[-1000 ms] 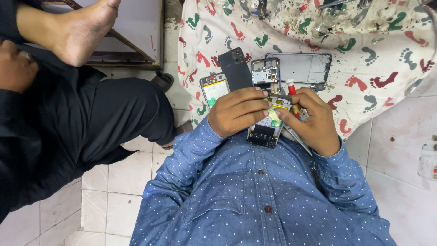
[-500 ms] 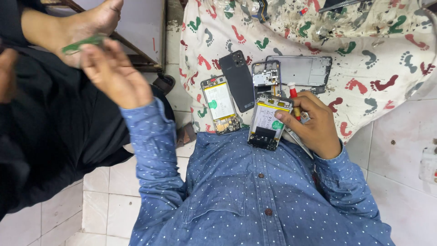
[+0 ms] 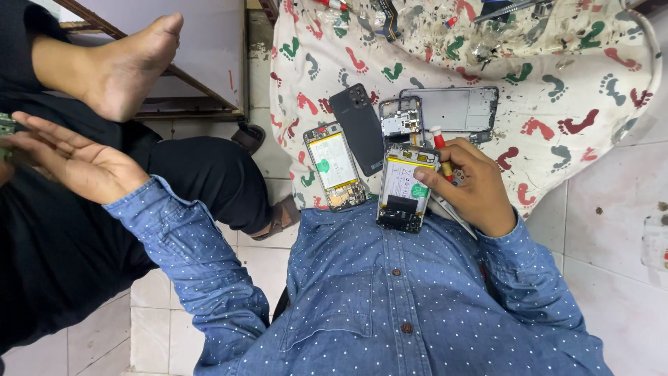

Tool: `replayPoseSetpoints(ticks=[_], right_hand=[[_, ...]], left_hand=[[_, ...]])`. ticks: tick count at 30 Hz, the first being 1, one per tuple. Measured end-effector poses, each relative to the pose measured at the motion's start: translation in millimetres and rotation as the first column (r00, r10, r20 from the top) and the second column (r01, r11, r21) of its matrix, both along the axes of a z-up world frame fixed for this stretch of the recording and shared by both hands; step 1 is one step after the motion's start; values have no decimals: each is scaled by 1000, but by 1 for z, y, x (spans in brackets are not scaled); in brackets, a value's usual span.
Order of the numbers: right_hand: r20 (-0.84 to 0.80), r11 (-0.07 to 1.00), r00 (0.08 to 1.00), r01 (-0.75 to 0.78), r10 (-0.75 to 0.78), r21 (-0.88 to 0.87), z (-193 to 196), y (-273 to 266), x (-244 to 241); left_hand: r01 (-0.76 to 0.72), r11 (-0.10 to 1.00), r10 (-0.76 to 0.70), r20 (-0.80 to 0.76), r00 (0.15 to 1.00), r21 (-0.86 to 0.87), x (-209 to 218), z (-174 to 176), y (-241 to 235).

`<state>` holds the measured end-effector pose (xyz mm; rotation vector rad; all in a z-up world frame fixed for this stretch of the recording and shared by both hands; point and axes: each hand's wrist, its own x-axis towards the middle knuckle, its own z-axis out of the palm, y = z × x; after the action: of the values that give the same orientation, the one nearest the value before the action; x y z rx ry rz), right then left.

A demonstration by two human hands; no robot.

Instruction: The person handles a smartphone with a cracked screen, removes the back cover, and uses a screwdriver to unscrew internal components. They manipulate the battery and internal parts while working on the device.

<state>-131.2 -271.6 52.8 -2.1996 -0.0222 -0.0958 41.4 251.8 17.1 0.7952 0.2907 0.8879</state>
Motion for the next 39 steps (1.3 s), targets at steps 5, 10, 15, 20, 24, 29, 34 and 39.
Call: replayPoseSetpoints(ticks=[5, 10, 15, 20, 24, 29, 34, 39], right_hand=[[7, 1000, 1000, -6, 6, 3, -1, -1, 1], [-25, 1000, 1000, 11, -12, -12, 0, -2, 1], [11, 1000, 1000, -12, 12, 15, 1, -1, 0], [-52, 999, 998, -34, 33, -9, 1, -3, 2], [-201, 977, 957, -213, 207, -7, -2, -5, 6], [-316, 937, 888, -350, 334, 5, -7, 0, 9], [-289, 861, 826, -508, 485, -7, -8, -2, 6], [-357, 913, 853, -408, 381, 0, -6, -4, 15]], left_hand=[[-14, 1000, 15, -47, 999, 18, -1, -2, -6], [-29, 998, 33, -87, 996, 52, -10, -2, -27], [-49, 990, 67, -138, 988, 130, -10, -4, -36], [-84, 889, 192, -199, 961, 450, -7, 5, -51], [356, 718, -220, -290, 931, 598, -58, -27, -146], [914, -1, -775, -579, 256, 406, -130, -45, -249], [948, -114, -775, -624, 103, 298, -142, -47, -273], [963, 14, -859, -490, 149, 268, -137, -56, -272]])
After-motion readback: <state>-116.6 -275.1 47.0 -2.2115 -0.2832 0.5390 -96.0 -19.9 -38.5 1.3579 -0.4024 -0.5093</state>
